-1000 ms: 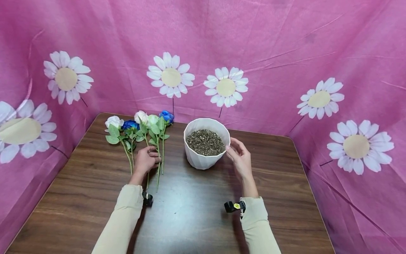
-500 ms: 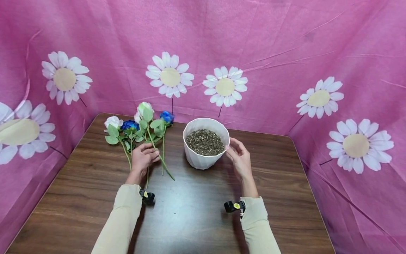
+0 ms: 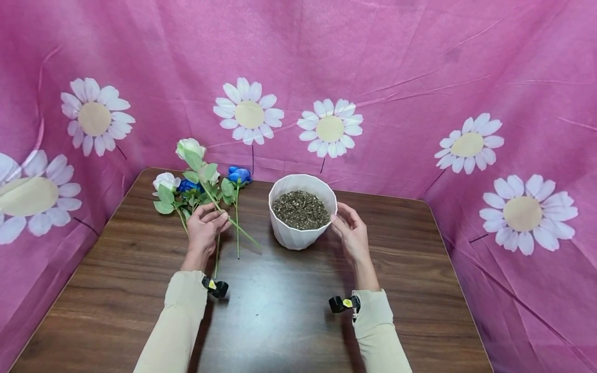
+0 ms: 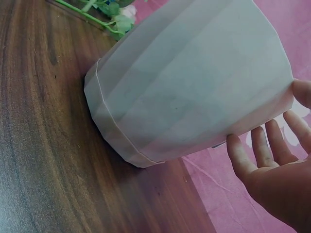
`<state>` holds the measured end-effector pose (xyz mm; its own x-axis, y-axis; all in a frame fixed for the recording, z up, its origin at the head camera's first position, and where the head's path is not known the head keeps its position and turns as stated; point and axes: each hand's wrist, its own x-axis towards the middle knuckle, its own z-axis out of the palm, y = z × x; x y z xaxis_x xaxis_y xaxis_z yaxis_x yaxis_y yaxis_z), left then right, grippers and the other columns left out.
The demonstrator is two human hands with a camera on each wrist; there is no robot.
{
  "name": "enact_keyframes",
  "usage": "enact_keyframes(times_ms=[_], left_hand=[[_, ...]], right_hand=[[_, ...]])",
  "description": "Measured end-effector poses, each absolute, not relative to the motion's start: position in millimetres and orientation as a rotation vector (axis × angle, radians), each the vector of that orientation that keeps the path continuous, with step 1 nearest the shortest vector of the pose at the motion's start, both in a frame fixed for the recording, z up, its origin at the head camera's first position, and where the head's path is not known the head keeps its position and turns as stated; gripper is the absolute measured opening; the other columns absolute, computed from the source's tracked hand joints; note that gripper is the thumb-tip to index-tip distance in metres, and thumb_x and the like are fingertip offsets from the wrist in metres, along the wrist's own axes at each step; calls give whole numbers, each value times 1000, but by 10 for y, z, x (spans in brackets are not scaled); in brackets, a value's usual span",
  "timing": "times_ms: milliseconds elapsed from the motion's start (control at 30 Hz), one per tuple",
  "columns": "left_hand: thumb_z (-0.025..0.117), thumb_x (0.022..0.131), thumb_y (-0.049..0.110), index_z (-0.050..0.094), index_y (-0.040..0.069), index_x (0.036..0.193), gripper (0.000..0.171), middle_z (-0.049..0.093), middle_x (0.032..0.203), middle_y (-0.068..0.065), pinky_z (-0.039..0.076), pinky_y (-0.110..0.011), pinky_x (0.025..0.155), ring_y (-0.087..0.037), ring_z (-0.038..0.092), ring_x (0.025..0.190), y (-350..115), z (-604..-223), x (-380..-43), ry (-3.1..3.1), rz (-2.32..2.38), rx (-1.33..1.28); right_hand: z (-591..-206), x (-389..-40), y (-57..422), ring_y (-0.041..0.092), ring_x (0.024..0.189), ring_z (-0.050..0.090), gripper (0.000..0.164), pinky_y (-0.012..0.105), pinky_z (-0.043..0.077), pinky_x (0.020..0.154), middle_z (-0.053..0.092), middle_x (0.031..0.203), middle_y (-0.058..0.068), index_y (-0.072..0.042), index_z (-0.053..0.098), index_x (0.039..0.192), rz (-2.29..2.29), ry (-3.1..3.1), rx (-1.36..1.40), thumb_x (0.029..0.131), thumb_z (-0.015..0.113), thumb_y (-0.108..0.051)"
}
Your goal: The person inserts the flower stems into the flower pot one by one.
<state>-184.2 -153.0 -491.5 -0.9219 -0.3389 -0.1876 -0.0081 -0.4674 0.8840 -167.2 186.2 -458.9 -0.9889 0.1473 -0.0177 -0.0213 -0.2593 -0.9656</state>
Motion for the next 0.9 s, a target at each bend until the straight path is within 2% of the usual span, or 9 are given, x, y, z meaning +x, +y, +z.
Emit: enact_keyframes(times_ms=[233, 400, 533, 700, 900], left_hand=[[61, 87, -24, 50, -4, 124, 43, 68, 77, -2, 62, -32, 71, -16, 73, 72, -1541, -4819, -1845, -1456, -2517, 515], [61, 88, -23, 53, -1, 123, 42, 67, 75, -2, 63, -31, 69, -16, 73, 70, -1541, -4748, -1854, -1408, -2518, 515], [62, 88, -23, 53, -5, 129, 46, 66, 76, -2, 63, -31, 68, -14, 72, 69, -1532, -4669, -1860, -1405, -2488, 501], [62, 87, -23, 48, -11, 132, 49, 67, 75, -4, 63, -32, 68, -15, 72, 70, -1520, -4562, -1890, -1363, -2481, 466], [63, 85, -25, 54, -8, 117, 37, 67, 73, -5, 62, -33, 67, -15, 72, 69, -1508, -4405, -1928, -1301, -2459, 408]], right_hand=[[-4582, -1659, 1868, 17, 112, 62, 49, 29, 56, 94, 47, 141, 27, 9, 46, 143, 2406, -1857, -166, 95, 60, 10], [-4588, -1665, 1865, 20, 115, 61, 49, 28, 57, 92, 49, 140, 25, 9, 46, 143, 2413, -1847, -166, 95, 60, 10], [-4593, -1656, 1869, 20, 115, 61, 49, 26, 57, 90, 52, 137, 21, 8, 47, 142, 2413, -1846, -175, 95, 60, 10], [-4594, -1651, 1873, 21, 115, 61, 49, 24, 58, 88, 52, 137, 23, 9, 47, 142, 2408, -1853, -176, 95, 61, 9], [-4583, -1651, 1874, 23, 115, 61, 49, 33, 57, 95, 53, 136, 23, 8, 49, 142, 2395, -1861, -164, 95, 62, 9]])
